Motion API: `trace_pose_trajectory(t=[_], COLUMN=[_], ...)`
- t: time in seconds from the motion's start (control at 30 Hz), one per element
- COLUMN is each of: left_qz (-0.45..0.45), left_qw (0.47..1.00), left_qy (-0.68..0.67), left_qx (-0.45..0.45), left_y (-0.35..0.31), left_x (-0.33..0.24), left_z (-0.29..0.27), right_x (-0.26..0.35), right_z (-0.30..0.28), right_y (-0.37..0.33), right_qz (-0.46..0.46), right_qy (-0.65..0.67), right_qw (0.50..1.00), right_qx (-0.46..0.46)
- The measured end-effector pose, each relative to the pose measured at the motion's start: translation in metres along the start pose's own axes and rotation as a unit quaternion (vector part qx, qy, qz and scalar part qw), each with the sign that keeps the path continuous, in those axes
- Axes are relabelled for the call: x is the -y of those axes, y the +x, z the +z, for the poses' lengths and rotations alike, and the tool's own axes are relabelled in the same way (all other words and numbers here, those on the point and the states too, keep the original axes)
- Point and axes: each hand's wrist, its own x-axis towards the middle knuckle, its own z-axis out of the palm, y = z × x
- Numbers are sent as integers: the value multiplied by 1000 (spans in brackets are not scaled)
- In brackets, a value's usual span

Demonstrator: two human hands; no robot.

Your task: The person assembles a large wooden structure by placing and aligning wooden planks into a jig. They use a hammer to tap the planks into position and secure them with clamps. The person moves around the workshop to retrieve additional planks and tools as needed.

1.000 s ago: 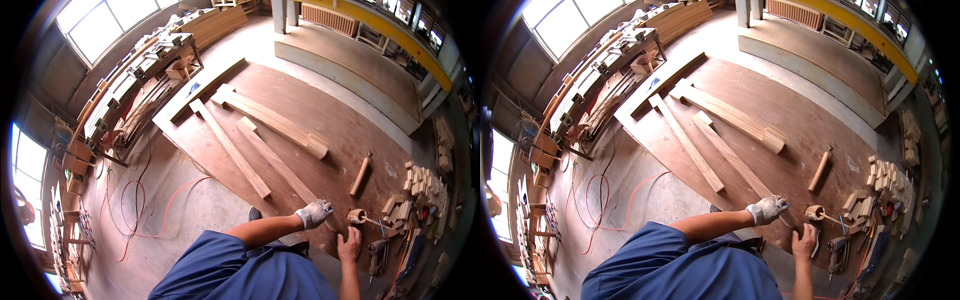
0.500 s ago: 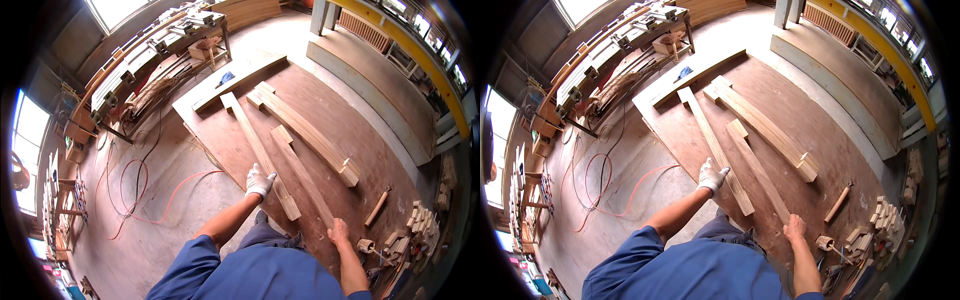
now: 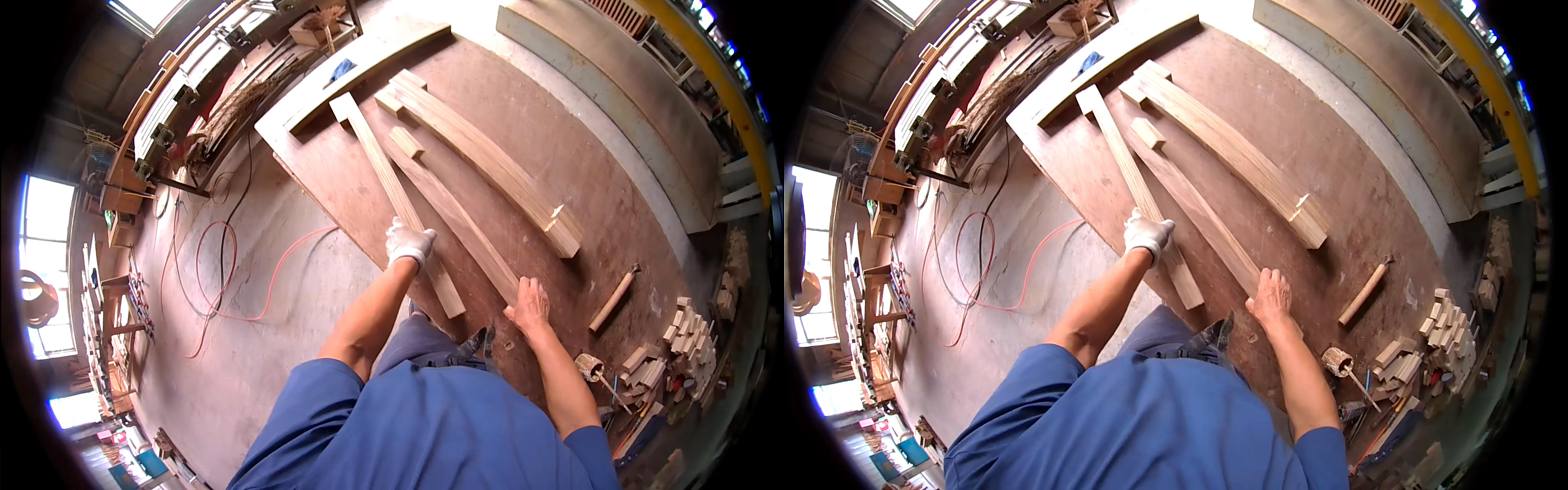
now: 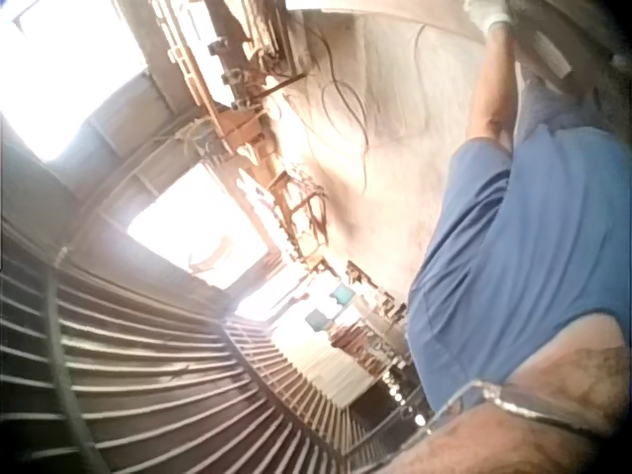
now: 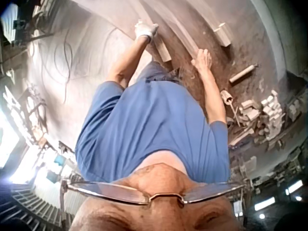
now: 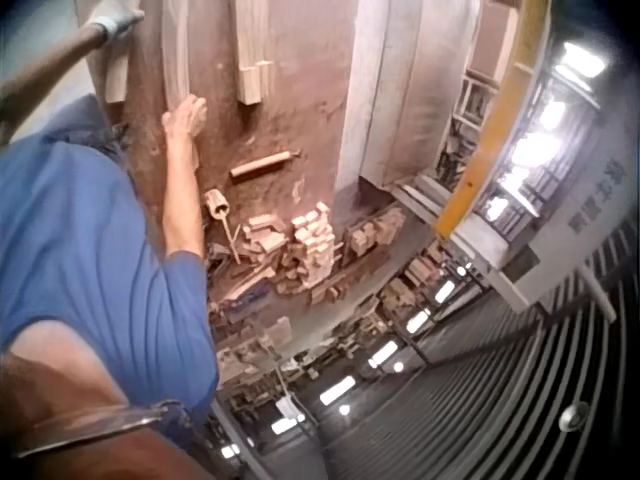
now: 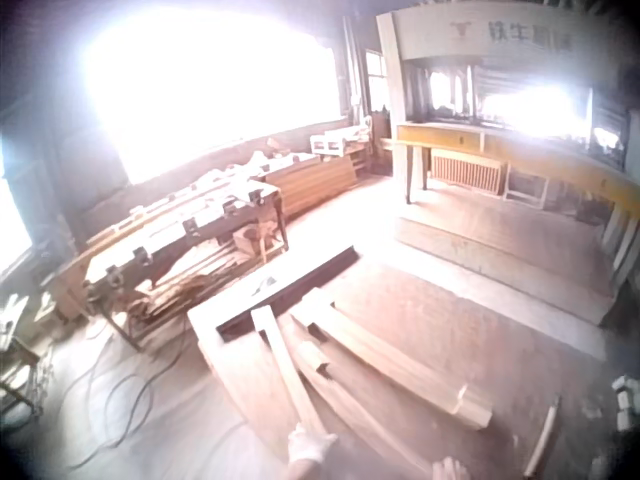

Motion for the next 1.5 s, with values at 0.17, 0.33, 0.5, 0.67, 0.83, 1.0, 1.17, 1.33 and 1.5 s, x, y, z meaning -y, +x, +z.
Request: trace_pose_trajectory(t=[0.17,0.33,0.5,0.67,0.83,1.0,1.17,1.33,1.5], left_qz=[-6,8,-74,-69,-48,-44,-32,-6,11], left_qw=[999,997,997,996,996,994,993,995,994], left_qy=[31,38,-9,-57,-63,-76,-84,-86,-103], left_qx=[-33,-67,22,21,30,69,81,53,45], left_y=[-10,-3,-52,-74,-83,-84,-82,-72,-69], left_x=[20,54,20,15,18,20,24,31,47], left_z=[-10,23,16,47,52,37,36,44,58], right_x=[-6,-19,-21,14,41,35,32,31,-16], right_z=[-5,17,14,4,5,9,4,-2,-17], right_y=[15,19,26,52,80,74,60,73,81], right_qz=[-8,-15,-31,-57,-65,-68,-42,-36,-40], right_qy=[-27,-5,-6,-4,-11,-16,2,20,151], right_qw=[1000,1000,999,998,997,997,998,996,987], right_qx=[10,19,32,17,33,41,52,74,45])
